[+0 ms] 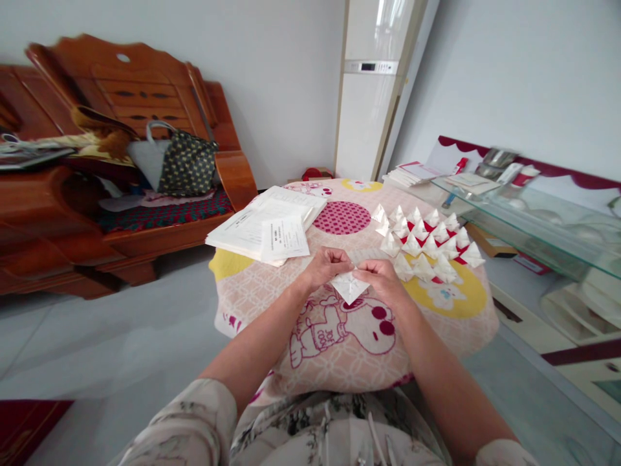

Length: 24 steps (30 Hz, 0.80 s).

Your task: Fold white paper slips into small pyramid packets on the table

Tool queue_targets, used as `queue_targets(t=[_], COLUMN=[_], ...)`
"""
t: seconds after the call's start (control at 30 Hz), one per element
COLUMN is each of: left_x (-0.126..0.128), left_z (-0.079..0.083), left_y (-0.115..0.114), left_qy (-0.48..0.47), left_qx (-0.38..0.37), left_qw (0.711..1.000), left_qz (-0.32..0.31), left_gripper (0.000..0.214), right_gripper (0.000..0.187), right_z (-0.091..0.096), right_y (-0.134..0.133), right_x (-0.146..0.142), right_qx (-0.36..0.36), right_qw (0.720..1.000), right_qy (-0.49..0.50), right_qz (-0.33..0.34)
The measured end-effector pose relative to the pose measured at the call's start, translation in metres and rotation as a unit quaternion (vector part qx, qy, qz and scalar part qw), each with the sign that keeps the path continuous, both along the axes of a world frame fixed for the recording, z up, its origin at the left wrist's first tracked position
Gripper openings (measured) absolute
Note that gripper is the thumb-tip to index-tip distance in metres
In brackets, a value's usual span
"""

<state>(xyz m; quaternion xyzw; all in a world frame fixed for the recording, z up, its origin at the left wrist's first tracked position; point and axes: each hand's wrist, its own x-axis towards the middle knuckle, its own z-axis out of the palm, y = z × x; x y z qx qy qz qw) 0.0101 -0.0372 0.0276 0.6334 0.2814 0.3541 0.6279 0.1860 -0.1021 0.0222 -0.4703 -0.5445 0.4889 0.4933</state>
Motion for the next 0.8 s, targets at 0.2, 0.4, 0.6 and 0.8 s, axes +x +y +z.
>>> queue_targets(t=[0.2,0.4,0.6,0.8], left_x=[-0.004,-0.015,-0.021,-0.023], left_z=[0.001,0.004,0.006,0.006], left_y=[0.000,0.004,0.008,0.011], left_qy=[-0.014,0.079,0.148,0.108], left_qx=[-0.013,-0.061,-0.051,-0.069], left_qw=[0.998,0.989,0.975,0.980], left_qz=[-0.059,-0.113,-0.156,-0.150], left_gripper=[0.043,0.036,0.030,0.031], right_gripper=[0.022,0.022,0.022,0.024], right_z=[0.001,0.001,0.000,0.001], right_y=[-0.001,0.000,-0.001,0.001], right_x=[0.008,0.017,0.019,0.019], right_qx=[0.009,0.020,0.018,-0.007], right_qw=[0.998,0.997,0.998,0.996], right_qy=[0.025,0.002,-0.023,0.033], right_qz=[-0.060,-0.068,-0.061,-0.083])
